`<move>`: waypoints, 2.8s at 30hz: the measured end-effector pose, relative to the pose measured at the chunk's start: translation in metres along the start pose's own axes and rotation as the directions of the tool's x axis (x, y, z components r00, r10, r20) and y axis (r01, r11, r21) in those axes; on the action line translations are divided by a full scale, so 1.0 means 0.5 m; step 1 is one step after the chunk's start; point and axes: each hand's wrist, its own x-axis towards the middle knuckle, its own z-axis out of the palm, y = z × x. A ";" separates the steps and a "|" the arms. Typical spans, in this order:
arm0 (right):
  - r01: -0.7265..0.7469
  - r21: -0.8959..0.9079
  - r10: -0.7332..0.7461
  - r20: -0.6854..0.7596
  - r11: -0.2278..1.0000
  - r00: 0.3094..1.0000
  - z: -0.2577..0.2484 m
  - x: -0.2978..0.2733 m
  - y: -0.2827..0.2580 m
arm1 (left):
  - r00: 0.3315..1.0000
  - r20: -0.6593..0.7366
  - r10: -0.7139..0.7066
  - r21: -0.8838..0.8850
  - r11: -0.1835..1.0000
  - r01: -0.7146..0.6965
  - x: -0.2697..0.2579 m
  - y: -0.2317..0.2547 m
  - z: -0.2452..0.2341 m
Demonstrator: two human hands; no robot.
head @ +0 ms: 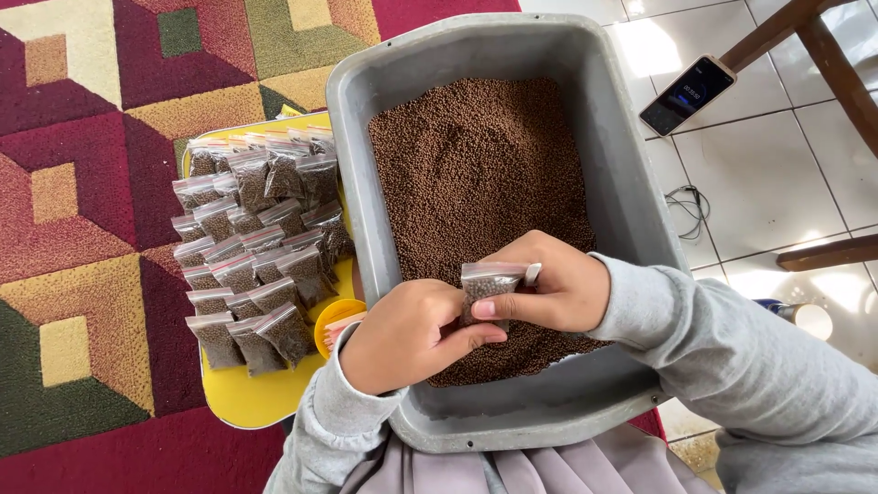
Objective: The person scoops small brown pellets from a large bin using a white plastic spoon and fills small transparent plastic bags, then places the filled bags onto a yellow tray.
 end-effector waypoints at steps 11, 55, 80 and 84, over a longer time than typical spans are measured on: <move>-0.003 -0.073 -0.003 -0.072 0.997 0.997 -0.005 -0.009 0.001 | 0.999 -0.022 -0.030 -0.079 0.996 0.029 0.007 0.000 -0.007; 0.081 -0.293 -0.132 -0.156 0.953 0.979 -0.050 -0.022 -0.009 | 0.995 -0.099 0.019 -0.197 0.980 -0.039 0.000 0.004 -0.009; 0.070 -0.922 -0.147 0.015 0.382 0.989 0.032 0.049 -0.058 | 0.862 -0.500 0.085 0.302 0.950 0.081 -0.142 0.037 0.002; 0.162 -0.942 -0.134 0.127 0.294 0.983 0.057 0.116 -0.060 | 0.846 -0.526 0.084 0.361 0.923 0.133 -0.180 0.029 -0.035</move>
